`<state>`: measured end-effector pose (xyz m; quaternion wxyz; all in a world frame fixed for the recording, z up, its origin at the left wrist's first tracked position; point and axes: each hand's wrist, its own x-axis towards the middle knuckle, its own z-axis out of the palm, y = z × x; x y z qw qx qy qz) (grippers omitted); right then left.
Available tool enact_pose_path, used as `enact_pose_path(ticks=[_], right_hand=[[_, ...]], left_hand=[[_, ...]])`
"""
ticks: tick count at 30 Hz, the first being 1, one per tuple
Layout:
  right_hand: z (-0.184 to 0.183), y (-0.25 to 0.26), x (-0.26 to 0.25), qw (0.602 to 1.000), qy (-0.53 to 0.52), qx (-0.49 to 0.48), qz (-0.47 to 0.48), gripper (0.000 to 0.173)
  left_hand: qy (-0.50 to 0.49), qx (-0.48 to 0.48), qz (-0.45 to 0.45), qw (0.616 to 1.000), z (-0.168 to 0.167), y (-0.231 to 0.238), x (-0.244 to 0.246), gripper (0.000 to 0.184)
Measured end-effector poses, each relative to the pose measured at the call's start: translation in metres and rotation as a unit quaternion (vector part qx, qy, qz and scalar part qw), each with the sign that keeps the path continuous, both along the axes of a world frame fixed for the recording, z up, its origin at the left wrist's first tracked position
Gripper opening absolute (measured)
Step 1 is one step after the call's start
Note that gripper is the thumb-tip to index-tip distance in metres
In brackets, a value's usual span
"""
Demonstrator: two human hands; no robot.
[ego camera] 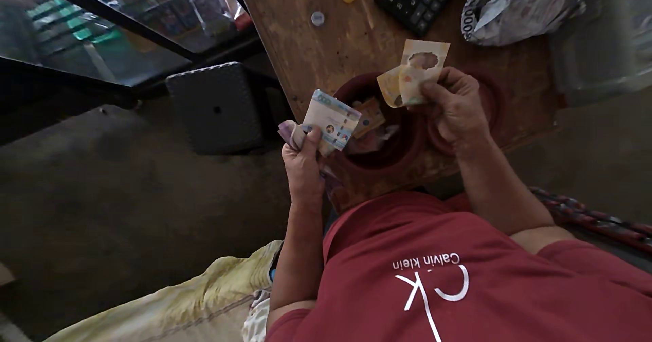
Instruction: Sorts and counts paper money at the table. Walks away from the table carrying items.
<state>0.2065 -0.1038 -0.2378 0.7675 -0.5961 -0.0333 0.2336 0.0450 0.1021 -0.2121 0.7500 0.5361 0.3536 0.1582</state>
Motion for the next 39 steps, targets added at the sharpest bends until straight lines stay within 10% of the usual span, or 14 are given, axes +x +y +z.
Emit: enact_pose_path(ticks=[32,39], right_hand=[[0.015,0.029,0.003,0.984,0.116,0.108,0.087,0.011],[0.017,0.048,-0.011,0.983,-0.009,-0.01,0.181,0.008]], left_hand=[[-0.046,0.1,0.021,0.994,-0.01,0.004,0.013,0.015],[-0.026,0.176,-0.088,0.98,0.0,-0.017,0.013,0.007]])
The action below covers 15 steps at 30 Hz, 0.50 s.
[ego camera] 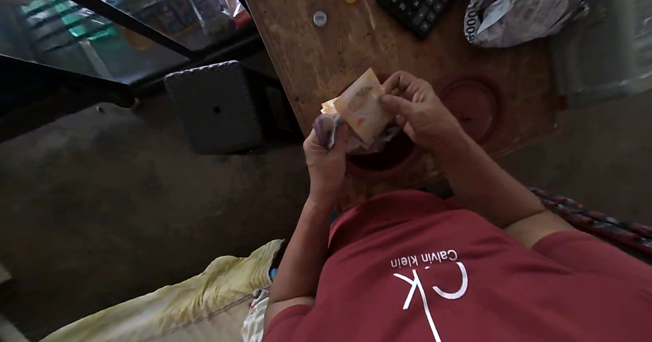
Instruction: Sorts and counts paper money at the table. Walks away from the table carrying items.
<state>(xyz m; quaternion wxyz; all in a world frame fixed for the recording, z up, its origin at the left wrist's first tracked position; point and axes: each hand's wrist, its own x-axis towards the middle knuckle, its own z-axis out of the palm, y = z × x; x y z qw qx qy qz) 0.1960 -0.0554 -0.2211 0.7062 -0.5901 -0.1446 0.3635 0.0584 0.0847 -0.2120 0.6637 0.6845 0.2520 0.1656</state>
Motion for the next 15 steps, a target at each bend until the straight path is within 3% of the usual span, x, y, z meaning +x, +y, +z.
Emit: enact_pose_path(ticks=[4,8,13,15], right_hand=[[-0.0011,0.0027,-0.002,0.998,-0.066,-0.02,-0.007,0.012],[-0.0047,0.002,-0.0014,0.999,-0.044,-0.025,-0.013,0.019],[-0.0078,-0.0004,-0.0024,1.0,-0.013,-0.007,-0.019,0.023],[-0.0084,-0.0027,0.0008,0.999,-0.028,-0.002,-0.042,0.023]], left_hand=[[-0.007,-0.026,-0.004,1.0,-0.0039,-0.0082,0.0083,0.013],[-0.026,-0.024,-0.03,0.999,-0.0075,-0.0086,0.0085,0.013],[-0.013,0.046,-0.091,0.995,-0.0046,-0.0097,0.0019,0.01],[-0.021,0.043,-0.103,0.994,-0.003,-0.0098,0.0019,0.029]])
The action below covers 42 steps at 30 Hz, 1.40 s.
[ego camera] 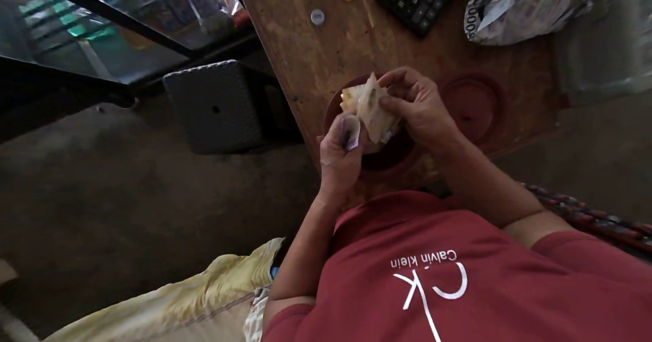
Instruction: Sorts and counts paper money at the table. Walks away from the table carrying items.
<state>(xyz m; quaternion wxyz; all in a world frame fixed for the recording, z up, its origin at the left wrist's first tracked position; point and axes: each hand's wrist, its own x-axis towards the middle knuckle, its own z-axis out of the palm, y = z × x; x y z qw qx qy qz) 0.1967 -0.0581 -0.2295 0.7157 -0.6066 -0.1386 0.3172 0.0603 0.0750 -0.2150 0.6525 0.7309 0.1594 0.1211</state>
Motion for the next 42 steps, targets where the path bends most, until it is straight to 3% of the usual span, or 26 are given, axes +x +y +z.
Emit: enact_pose_path(ticks=[2,6,8,12,17,20,23,26,28,30,32,34,36,39,42], right_hand=[[0.001,-0.006,0.011,0.999,-0.022,-0.009,-0.037,0.024],[-0.02,-0.03,0.056,0.979,-0.116,-0.029,-0.163,0.029],[-0.04,-0.043,0.079,0.955,-0.179,-0.122,-0.202,0.035],[-0.064,-0.051,0.089,0.919,-0.216,-0.301,-0.132,0.047],[-0.061,-0.047,0.077,0.88,-0.278,-0.378,-0.069,0.04],[-0.043,-0.047,0.072,0.852,-0.349,-0.382,-0.082,0.04],[-0.023,-0.036,0.045,0.828,-0.472,-0.283,-0.105,0.026],[-0.009,-0.016,0.006,0.818,-0.501,-0.274,0.069,0.02],[-0.015,0.001,-0.01,0.767,-0.511,-0.334,0.2,0.019],[-0.028,0.013,-0.02,0.718,-0.525,-0.389,0.24,0.027],[-0.037,0.018,-0.019,0.706,-0.527,-0.405,0.243,0.026],[-0.04,0.018,-0.014,0.715,-0.537,-0.389,0.222,0.02],[-0.034,0.015,-0.009,0.748,-0.525,-0.355,0.195,0.015],[-0.024,0.002,0.0,0.86,-0.421,-0.249,0.147,0.02],[-0.017,-0.008,0.005,0.961,-0.227,-0.126,0.092,0.017]], left_hand=[[0.006,-0.013,-0.005,1.0,0.003,0.005,0.002,0.047],[-0.013,-0.009,0.063,0.998,0.0,0.022,0.008,0.028],[-0.011,-0.001,0.078,0.997,-0.002,0.029,0.005,0.022],[-0.007,-0.009,0.089,0.996,-0.005,0.032,0.001,0.019],[0.002,-0.025,0.089,0.996,-0.01,0.031,-0.005,0.018],[-0.006,-0.032,0.098,0.995,-0.013,0.035,-0.007,0.019],[0.021,-0.049,0.093,0.994,-0.009,0.036,-0.016,0.021],[0.025,-0.052,0.087,0.994,-0.008,0.035,-0.017,0.021],[0.024,-0.061,0.082,0.994,-0.009,0.035,-0.019,0.022],[0.026,-0.069,0.078,0.994,-0.008,0.035,-0.021,0.023],[0.029,-0.072,0.078,0.994,-0.008,0.036,-0.024,0.023],[0.031,-0.078,0.08,0.993,-0.008,0.036,-0.025,0.022],[0.033,-0.079,0.081,0.993,-0.008,0.036,-0.026,0.023],[0.03,-0.079,0.087,0.993,-0.008,0.036,-0.026,0.023],[0.023,-0.076,0.083,0.993,-0.008,0.036,-0.024,0.023]])
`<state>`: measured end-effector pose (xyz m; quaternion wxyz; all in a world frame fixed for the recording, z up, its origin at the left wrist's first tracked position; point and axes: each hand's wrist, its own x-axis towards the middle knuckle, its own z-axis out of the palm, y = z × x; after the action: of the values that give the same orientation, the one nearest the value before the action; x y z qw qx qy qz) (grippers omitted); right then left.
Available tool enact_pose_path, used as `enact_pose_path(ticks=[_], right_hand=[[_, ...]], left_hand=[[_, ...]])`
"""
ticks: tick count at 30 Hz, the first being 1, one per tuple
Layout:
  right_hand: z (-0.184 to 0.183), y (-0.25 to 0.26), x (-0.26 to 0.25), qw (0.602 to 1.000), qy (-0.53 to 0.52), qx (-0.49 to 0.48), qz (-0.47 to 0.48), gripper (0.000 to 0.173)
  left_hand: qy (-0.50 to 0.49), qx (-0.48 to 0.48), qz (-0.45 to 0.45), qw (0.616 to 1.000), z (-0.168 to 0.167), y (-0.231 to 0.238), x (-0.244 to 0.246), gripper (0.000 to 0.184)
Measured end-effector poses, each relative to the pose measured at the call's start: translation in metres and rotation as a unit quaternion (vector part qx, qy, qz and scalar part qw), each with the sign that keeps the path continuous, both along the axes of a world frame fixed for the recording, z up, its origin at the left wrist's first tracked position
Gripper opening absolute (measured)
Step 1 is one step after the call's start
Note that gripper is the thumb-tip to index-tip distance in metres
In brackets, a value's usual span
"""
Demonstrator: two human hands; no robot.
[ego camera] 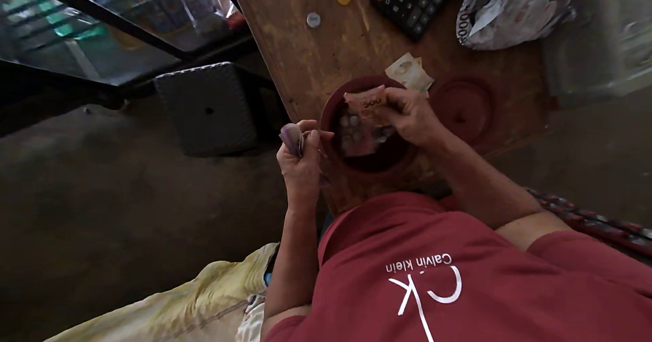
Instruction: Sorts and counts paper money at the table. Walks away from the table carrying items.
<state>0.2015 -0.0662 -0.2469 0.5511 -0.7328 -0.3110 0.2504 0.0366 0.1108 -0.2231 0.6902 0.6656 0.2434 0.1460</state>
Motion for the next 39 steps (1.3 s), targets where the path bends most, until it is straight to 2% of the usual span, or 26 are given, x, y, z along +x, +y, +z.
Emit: enact_pose_path(ticks=[2,5,13,18,26,34,36,39], right_hand=[[0.004,-0.005,0.001,0.988,0.145,0.055,-0.023,0.013],[0.003,-0.009,0.0,0.96,0.261,0.095,-0.038,0.014],[0.009,-0.007,-0.019,0.948,0.3,0.104,0.033,0.016],[0.01,-0.002,-0.023,0.942,0.321,0.087,0.035,0.015],[0.012,-0.003,-0.027,0.96,0.271,0.069,0.03,0.006],[0.008,-0.005,-0.033,0.983,0.164,0.083,0.001,0.013],[0.01,-0.01,-0.028,0.988,0.11,0.1,-0.034,0.019],[0.013,-0.024,-0.002,0.983,0.021,0.109,-0.143,0.026]], left_hand=[[0.0,0.005,-0.007,1.0,0.001,-0.002,0.002,0.022],[0.012,-0.003,-0.016,1.0,0.004,-0.005,0.003,0.022],[0.052,-0.002,-0.079,0.995,0.011,-0.012,0.008,0.021],[0.066,0.002,-0.085,0.994,0.01,-0.019,0.01,0.022],[0.072,0.049,-0.047,0.995,0.007,-0.027,0.008,0.023],[0.084,0.075,-0.049,0.992,0.007,-0.029,0.01,0.021],[0.07,0.071,-0.051,0.994,0.007,-0.027,0.011,0.023],[0.047,0.045,-0.037,0.997,0.006,-0.021,0.007,0.025]])
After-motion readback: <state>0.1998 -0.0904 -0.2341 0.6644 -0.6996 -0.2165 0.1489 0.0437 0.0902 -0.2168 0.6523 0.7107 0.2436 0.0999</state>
